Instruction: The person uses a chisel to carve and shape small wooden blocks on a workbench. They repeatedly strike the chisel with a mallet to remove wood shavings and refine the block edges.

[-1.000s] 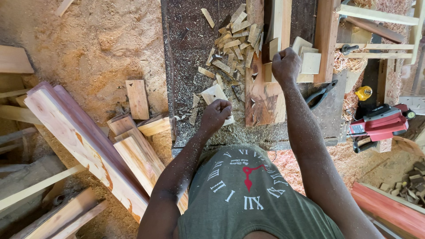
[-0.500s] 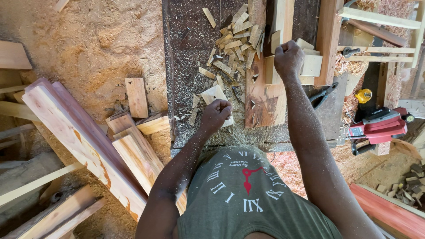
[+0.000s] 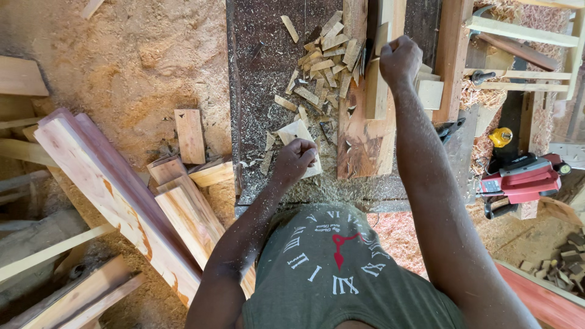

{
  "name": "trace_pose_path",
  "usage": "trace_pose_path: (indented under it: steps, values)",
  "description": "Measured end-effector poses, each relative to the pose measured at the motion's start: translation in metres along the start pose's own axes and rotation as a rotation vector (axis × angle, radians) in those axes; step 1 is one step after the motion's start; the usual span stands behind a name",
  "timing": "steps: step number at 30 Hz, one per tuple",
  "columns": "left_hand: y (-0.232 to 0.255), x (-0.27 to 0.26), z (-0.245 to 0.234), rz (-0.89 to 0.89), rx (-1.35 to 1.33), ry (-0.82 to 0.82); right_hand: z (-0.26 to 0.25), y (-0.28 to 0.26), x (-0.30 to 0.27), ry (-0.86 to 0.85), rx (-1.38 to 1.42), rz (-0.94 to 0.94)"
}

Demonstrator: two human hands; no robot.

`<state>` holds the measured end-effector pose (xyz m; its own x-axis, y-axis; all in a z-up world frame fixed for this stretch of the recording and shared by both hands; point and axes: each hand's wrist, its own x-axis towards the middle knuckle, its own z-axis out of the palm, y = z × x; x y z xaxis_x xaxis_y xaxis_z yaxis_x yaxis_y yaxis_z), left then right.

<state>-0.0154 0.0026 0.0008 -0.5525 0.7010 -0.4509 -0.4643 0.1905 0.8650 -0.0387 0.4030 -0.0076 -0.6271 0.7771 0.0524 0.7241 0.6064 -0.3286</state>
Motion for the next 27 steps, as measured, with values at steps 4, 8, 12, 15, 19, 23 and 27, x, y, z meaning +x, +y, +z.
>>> trace_pose_path:
  steps: [4, 8, 12, 15, 19, 23, 27]
  values:
    - [0.006, -0.006, -0.004, -0.011, -0.006, 0.015, -0.001, 0.003, -0.006, -0.117, 0.025, 0.049]
    - [0.009, -0.01, -0.002, 0.011, 0.019, 0.032, -0.027, 0.024, -0.096, -0.327, -0.104, 0.035]
    - [0.01, -0.014, 0.01, 0.124, 0.212, -0.01, -0.078, 0.027, -0.203, -0.464, -0.009, 0.091]
    - [0.015, -0.009, 0.023, 0.166, 0.26, -0.155, -0.113, 0.015, -0.236, -0.59, 0.217, -0.076]
    - [0.021, -0.003, 0.033, -0.005, 0.106, -0.334, -0.126, -0.008, -0.239, -0.653, 0.429, -0.078]
    - [0.025, -0.002, 0.035, -0.088, -0.175, -0.213, -0.125, -0.022, -0.248, -0.626, 0.583, 0.198]
    - [0.021, 0.002, 0.037, -0.052, -0.17, -0.162, -0.107, -0.024, -0.273, -0.554, 0.777, 0.294]
